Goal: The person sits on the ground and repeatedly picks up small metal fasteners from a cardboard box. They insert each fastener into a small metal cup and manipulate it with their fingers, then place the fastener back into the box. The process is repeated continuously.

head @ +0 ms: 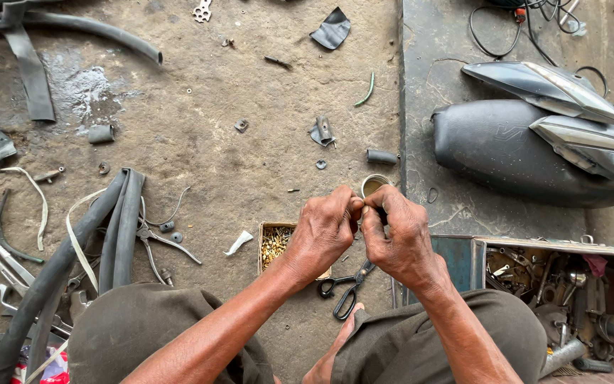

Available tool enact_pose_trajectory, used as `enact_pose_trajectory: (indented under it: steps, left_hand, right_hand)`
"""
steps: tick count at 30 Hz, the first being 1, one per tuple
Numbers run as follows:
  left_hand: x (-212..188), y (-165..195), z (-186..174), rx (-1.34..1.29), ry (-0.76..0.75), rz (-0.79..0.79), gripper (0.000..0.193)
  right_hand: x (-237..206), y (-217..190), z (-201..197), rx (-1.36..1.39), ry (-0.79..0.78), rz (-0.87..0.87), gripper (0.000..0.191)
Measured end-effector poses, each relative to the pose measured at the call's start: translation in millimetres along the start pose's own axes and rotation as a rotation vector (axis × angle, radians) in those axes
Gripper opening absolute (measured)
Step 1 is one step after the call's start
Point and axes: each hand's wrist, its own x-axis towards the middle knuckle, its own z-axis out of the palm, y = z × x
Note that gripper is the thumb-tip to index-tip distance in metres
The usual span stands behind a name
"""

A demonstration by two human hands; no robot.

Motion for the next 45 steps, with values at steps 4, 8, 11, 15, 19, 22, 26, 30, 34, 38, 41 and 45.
enact_pose_trajectory:
  steps: [4, 8, 11, 15, 19, 22, 26, 30, 34, 38, 41, 45]
  left_hand:
    - [-0.5, -8.3, 4.2, -0.023, -0.030, -0.055, 0.012]
    - [3.4, -13.8, 5.4, 0.000, -0.060, -0.059, 0.008]
    - [15.2, -12.3, -0.4, 0.010, -0.088, -0.039, 0.013]
    - [33.6, -4.4, -13.1, -0.177, -0.133, -0.116, 0.031]
    - [35.5, 3.0, -19.9, -0.304, -0.114, -0.189, 0.043]
    - [31.6, 4.6, -21.4, -0.304, -0.142, -0.223, 0.046]
    - [29.1, 5.1, -22.7, -0.322, -0.184, -0.249, 0.045]
    - [29.8, 5.9, -26.2, -0.308, -0.215, -0.254, 0.038]
    - [29.3, 6.9, -27.5, -0.281, -0.244, -0.245, 0.029]
    - [29.2, 7.0, -26.2, -0.215, -0.275, -0.255, 0.029]
    - [29.0, 6.7, -25.5, -0.213, -0.278, -0.264, 0.031]
    - [28.2, 5.0, -23.1, -0.214, -0.288, -0.268, 0.031]
  right_hand:
    - [1.1, -1.1, -1.9, 0.007, -0.031, 0.034, 0.006]
    - [3.0, 1.5, -1.8, -0.031, -0.050, 0.022, 0.004]
    - [9.7, 2.8, 0.6, 0.004, -0.043, 0.139, 0.004]
    - [21.6, 5.1, -9.7, 0.347, -0.024, 0.344, 0.009]
    - [19.7, 5.3, -18.8, 0.530, -0.017, 0.293, 0.015]
    - [14.6, 5.7, -14.2, 0.388, 0.007, 0.280, 0.013]
    - [12.1, 9.3, -12.3, 0.361, 0.044, 0.339, 0.013]
    - [11.9, 13.5, -13.5, 0.425, 0.062, 0.409, 0.015]
    - [11.4, 17.5, -13.7, 0.464, 0.049, 0.500, 0.016]
    - [10.7, 19.4, -13.9, 0.469, 0.039, 0.502, 0.016]
    - [10.9, 19.4, -14.1, 0.456, 0.037, 0.483, 0.016]
    - [11.5, 19.0, -14.9, 0.458, 0.012, 0.489, 0.017]
